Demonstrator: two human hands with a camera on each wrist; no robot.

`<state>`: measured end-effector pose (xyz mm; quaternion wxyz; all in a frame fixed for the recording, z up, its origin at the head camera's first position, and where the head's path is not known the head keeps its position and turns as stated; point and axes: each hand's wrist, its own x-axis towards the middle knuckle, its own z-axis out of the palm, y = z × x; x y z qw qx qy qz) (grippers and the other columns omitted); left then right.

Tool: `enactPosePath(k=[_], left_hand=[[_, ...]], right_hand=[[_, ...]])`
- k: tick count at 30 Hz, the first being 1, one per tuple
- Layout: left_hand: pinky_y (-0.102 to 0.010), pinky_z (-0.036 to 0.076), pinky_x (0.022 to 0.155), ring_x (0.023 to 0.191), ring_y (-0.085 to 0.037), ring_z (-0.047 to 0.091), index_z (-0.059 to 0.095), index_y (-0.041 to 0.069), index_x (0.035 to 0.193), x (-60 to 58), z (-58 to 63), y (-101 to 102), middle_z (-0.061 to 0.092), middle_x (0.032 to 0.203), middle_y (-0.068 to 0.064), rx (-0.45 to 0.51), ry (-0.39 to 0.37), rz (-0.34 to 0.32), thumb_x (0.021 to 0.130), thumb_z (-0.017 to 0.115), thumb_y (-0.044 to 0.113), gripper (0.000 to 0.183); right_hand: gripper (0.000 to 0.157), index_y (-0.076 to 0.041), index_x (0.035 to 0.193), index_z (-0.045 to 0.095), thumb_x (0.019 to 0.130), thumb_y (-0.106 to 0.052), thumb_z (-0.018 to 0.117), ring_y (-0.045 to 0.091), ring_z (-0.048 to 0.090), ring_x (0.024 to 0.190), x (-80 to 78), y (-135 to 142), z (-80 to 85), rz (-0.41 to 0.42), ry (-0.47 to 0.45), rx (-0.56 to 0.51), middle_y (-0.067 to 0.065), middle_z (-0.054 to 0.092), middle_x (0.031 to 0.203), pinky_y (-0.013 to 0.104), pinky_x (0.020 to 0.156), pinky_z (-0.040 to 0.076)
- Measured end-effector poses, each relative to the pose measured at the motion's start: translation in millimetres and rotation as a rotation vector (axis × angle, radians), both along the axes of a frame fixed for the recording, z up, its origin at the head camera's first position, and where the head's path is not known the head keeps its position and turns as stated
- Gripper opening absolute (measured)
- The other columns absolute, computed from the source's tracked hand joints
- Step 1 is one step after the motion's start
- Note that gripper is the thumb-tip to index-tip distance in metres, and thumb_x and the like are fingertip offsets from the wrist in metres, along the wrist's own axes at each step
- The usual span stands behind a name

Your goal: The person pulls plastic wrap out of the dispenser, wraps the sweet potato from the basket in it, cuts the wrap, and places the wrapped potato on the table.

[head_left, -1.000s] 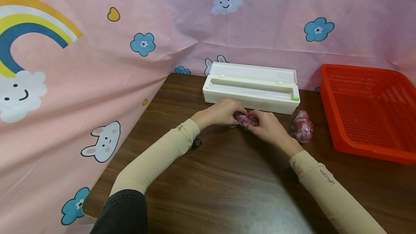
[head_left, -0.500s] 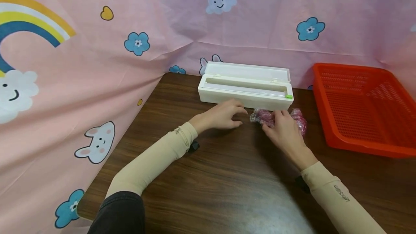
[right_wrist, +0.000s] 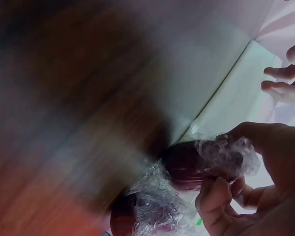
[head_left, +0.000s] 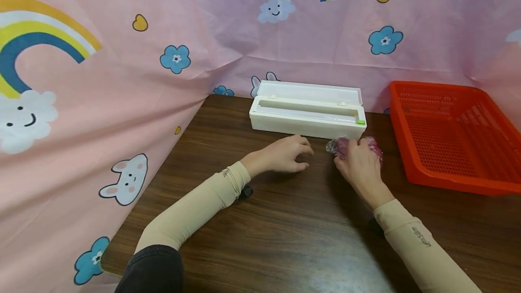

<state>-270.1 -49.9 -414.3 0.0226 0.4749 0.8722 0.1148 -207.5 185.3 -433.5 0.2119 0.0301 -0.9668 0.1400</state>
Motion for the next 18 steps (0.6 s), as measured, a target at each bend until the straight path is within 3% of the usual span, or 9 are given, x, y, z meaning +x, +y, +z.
enactPosePath(k=[3,5,8,10,12,15,18], left_hand=[[-0.031,0.05,0.096,0.114,-0.016,0.058,0.072,0.014,0.123,2.3,-0.7,2,0.064,0.125,-0.002,-0.004,0.028,0.023,0.097,0.068,0.032,0.032],[-0.028,0.051,0.081,0.097,-0.014,0.059,0.073,0.014,0.11,3.7,-0.7,4,0.066,0.11,0.0,0.003,0.062,0.065,0.096,0.069,0.03,0.022],[-0.024,0.041,0.057,0.071,-0.01,0.051,0.065,0.015,0.088,7.9,-1.3,9,0.059,0.082,0.004,0.037,0.135,0.158,0.093,0.068,0.025,0.012],[-0.023,0.032,0.047,0.059,-0.009,0.043,0.055,0.016,0.077,12.7,-1.4,14,0.05,0.069,0.005,0.064,0.201,0.231,0.093,0.065,0.02,0.019],[-0.023,0.027,0.043,0.052,-0.008,0.037,0.05,0.017,0.071,19.9,0.7,18,0.042,0.06,0.007,0.089,0.281,0.306,0.093,0.062,0.018,0.024],[-0.024,0.023,0.038,0.047,-0.009,0.031,0.046,0.018,0.061,32.9,6.3,20,0.033,0.052,0.008,0.111,0.407,0.41,0.096,0.058,0.021,0.036],[-0.026,0.021,0.036,0.045,-0.01,0.028,0.043,0.019,0.053,45.2,10.8,17,0.028,0.049,0.008,0.131,0.485,0.487,0.099,0.056,0.026,0.048]], right_hand=[[0.036,0.012,0.092,0.059,0.079,-0.02,0.072,0.054,0.061,0.07,-2.1,4,1.2,-0.017,-0.022,0.009,0.034,0.058,0.09,0.063,0.058,0.051],[0.04,0.012,0.094,0.059,0.081,-0.023,0.075,0.055,0.062,0.072,-2.9,6,3.1,-0.024,-0.039,0.014,0.035,0.059,0.091,0.063,0.06,0.052],[0.054,0.012,0.098,0.056,0.083,-0.036,0.078,0.054,0.062,0.073,-2.2,7,6.2,-0.056,-0.063,0.014,0.035,0.057,0.093,0.062,0.06,0.052],[0.059,0.01,0.097,0.055,0.084,-0.043,0.077,0.052,0.061,0.071,1.1,6,9.6,-0.073,-0.059,0.012,0.033,0.057,0.092,0.061,0.057,0.052],[0.051,0.005,0.087,0.055,0.086,-0.044,0.073,0.046,0.059,0.064,6.5,1,15.0,-0.067,-0.035,0.006,0.027,0.057,0.083,0.056,0.05,0.049],[0.04,-0.006,0.064,0.054,0.09,-0.034,0.066,0.035,0.052,0.051,17.9,-12,25.2,0.007,0.025,0.002,0.013,0.053,0.06,0.045,0.041,0.039],[0.046,-0.015,0.051,0.047,0.093,-0.026,0.062,0.025,0.044,0.045,29.0,-30,32.8,0.093,0.036,-0.041,0.003,0.042,0.048,0.036,0.041,0.03]])
